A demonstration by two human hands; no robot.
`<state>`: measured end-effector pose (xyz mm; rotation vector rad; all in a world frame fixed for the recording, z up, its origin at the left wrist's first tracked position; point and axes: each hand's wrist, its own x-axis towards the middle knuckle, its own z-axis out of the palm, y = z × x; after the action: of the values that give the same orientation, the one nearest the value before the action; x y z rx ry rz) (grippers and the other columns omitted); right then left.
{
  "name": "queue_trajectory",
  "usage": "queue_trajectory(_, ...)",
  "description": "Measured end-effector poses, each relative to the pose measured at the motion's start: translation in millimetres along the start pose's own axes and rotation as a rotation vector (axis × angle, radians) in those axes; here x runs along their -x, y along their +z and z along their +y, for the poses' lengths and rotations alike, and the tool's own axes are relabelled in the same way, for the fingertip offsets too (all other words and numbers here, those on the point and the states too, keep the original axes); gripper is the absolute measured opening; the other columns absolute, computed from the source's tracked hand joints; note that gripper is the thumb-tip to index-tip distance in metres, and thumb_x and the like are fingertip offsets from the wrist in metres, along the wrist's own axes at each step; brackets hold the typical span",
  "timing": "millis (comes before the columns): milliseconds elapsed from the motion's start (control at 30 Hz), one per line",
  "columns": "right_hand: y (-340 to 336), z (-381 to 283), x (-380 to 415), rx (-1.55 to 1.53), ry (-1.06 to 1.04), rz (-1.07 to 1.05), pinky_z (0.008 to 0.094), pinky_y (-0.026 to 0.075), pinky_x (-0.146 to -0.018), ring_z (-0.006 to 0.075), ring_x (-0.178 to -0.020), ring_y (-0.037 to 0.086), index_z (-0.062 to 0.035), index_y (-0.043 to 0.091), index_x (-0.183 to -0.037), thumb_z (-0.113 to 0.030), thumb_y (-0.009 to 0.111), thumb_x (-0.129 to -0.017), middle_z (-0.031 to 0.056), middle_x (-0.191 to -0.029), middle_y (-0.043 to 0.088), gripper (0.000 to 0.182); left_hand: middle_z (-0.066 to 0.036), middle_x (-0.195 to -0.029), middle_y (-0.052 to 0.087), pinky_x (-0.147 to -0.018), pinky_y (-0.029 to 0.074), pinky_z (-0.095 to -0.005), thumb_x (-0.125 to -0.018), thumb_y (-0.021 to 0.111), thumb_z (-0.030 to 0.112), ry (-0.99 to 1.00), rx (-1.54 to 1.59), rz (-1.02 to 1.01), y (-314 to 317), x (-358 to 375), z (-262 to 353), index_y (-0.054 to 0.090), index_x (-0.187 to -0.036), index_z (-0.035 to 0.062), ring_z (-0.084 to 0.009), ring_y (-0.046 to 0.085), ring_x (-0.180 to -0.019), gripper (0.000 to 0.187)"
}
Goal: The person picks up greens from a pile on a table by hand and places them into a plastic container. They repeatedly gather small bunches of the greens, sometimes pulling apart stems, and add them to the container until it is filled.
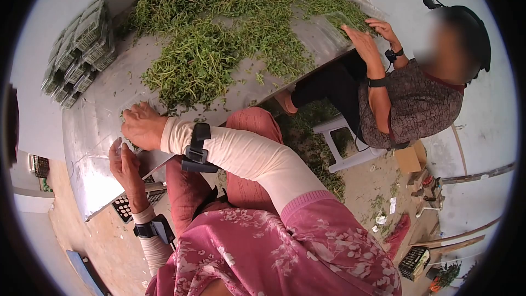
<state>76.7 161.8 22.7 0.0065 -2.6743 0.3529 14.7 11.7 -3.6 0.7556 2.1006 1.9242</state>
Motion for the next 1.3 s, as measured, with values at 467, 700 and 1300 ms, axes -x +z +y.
queue_trajectory(467, 3.8, 0.4, -1.2, 0.009, 0.003, 0.011, 0.0487, 0.042, -0.092, 0.0336, -0.103, 0.054, -0.002, 0.064, -0.088, -0.01, 0.057, -0.082, 0.0171, -0.103, 0.055, 0.013, 0.004, -0.065, 0.048, -0.051, 0.032, -0.0187, -0.098, 0.058, 0.019, -0.011, 0.012, -0.024, -2.1, -1.3, 0.9, 0.054, -0.124, -0.0024, -0.0036, 0.042, -0.056, 0.034)
queue_trajectory(700, 3.5, 0.7, -0.5, 0.022, -0.008, 0.029, 0.0488, 0.042, -0.09, 0.0331, -0.101, 0.054, -0.0022, 0.064, -0.088, -0.011, 0.057, -0.082, 0.0175, -0.103, 0.055, 0.012, 0.004, -0.065, 0.048, -0.051, 0.032, -0.019, -0.098, 0.058, 0.019, -0.019, 0.026, -0.023, -2.3, -1.6, -1.6, 0.054, -0.124, -0.0022, -0.0037, 0.042, -0.056, 0.034)
queue_trajectory(1300, 2.5, 0.6, -1.1, 0.013, -0.008, 0.012, 0.0493, 0.042, -0.091, 0.034, -0.101, 0.055, -0.0024, 0.064, -0.086, -0.012, 0.057, -0.082, 0.0181, -0.104, 0.055, 0.012, 0.004, -0.065, 0.048, -0.05, 0.031, -0.0193, -0.099, 0.057, 0.019, -0.002, -0.016, 0.003, 0.0, -0.8, 0.2, 0.055, -0.124, -0.0018, -0.0038, 0.042, -0.055, 0.033)
